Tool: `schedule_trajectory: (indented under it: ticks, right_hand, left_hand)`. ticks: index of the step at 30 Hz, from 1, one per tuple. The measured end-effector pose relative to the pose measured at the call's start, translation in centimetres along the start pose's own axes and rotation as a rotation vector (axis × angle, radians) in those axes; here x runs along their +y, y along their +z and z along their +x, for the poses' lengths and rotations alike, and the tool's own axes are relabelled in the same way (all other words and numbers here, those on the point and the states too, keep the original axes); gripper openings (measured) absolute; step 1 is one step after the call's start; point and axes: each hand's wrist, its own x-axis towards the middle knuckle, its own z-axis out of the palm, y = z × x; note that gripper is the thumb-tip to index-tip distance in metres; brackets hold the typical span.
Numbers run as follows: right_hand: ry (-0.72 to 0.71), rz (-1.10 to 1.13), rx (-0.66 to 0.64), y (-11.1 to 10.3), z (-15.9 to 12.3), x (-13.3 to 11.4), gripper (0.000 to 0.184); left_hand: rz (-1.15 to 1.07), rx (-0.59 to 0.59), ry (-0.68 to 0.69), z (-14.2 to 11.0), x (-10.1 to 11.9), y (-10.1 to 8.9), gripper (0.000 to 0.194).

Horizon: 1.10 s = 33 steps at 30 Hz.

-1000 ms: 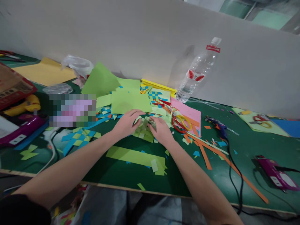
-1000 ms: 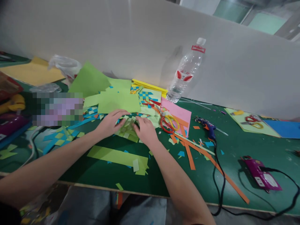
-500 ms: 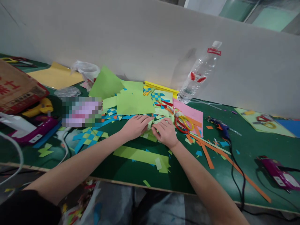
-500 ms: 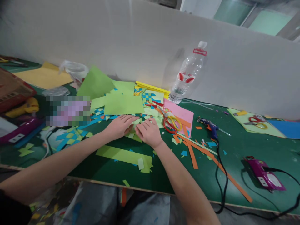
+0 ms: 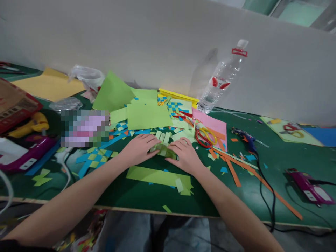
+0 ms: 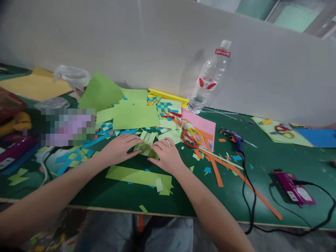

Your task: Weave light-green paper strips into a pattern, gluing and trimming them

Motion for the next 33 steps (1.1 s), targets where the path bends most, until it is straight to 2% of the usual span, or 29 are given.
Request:
schedule_trajectory:
  ticks: [4,15,20,24,33]
  right_hand:
    - [-0.034,0.013,0.021,0.0,-0.2,0.1,0.022]
    - [-0.047,0.027,0.000,0.1,-0.1,0.1,0.012]
    - [-0.010,0.104,-0.028,0.2,-0.1,0.0,0.019]
    - [-0.018,0.103,-0.042,0.4,-0.2,-0.1,0.019]
    - [-0.049,0.089,-0.068,0.5,-0.2,-0.1,0.024]
  left_hand:
    - [0.035,-0.080,0.077,-0.1,0.2,-0.4,0.032]
    - [0.040,-0.100,0.051,-0.4,0.6,-0.2,0.032]
    - [-0.042,-0.058,0.047,-0.4,0.7,-0.2,0.032]
    - [-0.070,-0.096,0.100,-0.4,0.5,0.0,0.027]
    - [0.047,-0.120,0.088,-0.4,1.2,-0.7,0.024]
